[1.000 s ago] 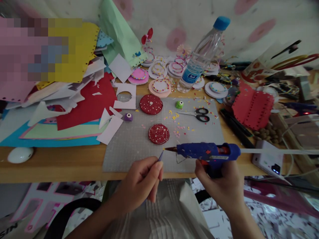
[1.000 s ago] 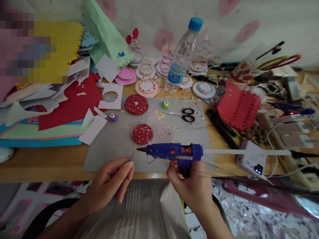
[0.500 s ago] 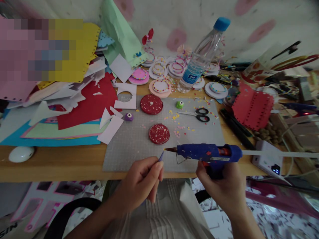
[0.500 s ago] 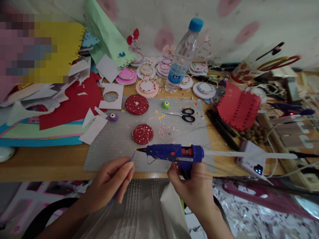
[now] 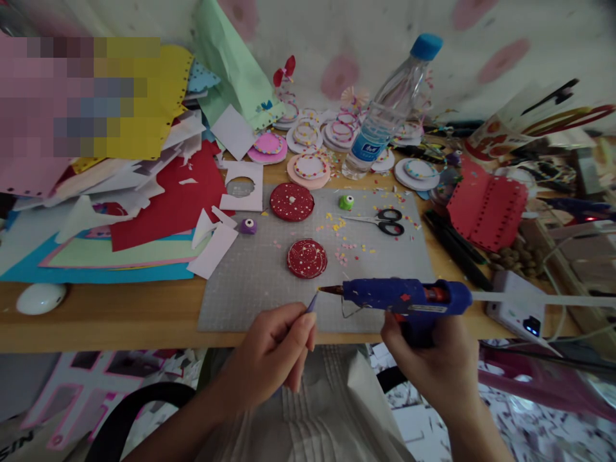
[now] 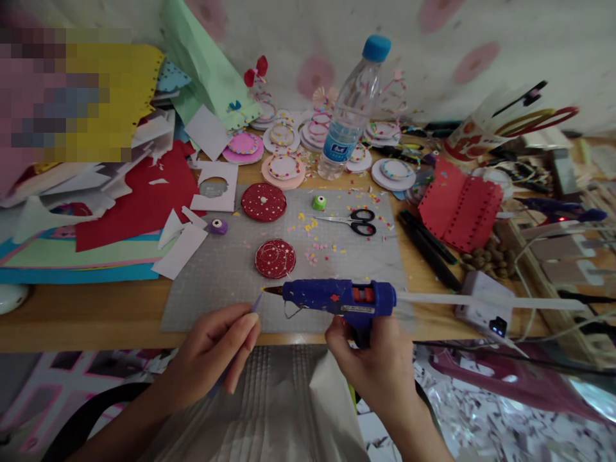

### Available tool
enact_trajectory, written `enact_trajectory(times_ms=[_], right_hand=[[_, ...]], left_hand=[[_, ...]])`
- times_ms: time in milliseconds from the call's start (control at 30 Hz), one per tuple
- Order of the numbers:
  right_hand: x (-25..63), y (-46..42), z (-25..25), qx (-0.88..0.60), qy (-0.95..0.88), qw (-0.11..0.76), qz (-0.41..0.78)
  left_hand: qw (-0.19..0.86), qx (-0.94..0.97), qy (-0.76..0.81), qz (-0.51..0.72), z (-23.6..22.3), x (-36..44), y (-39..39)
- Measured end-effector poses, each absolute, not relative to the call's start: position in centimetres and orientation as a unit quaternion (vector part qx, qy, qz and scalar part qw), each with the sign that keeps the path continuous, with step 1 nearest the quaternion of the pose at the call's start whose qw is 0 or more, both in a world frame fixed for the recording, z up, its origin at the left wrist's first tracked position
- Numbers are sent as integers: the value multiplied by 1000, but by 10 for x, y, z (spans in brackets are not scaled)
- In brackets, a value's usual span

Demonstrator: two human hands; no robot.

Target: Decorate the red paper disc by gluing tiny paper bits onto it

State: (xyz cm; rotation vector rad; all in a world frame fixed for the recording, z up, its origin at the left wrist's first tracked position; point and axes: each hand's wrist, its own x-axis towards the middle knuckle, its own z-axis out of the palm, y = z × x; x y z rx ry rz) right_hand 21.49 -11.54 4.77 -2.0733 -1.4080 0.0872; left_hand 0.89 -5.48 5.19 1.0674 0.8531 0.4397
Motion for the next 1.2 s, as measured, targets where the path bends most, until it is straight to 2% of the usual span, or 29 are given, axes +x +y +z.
enact_trajectory(times_ms=[333,1200], right_hand=[[223,-117,43,-775,-564,284,-27],[229,-119,39,-757,-600,255,-52]], left_hand=[[754,491,387,203,55,8,-52],[752,492,390,200,53,7,-52]])
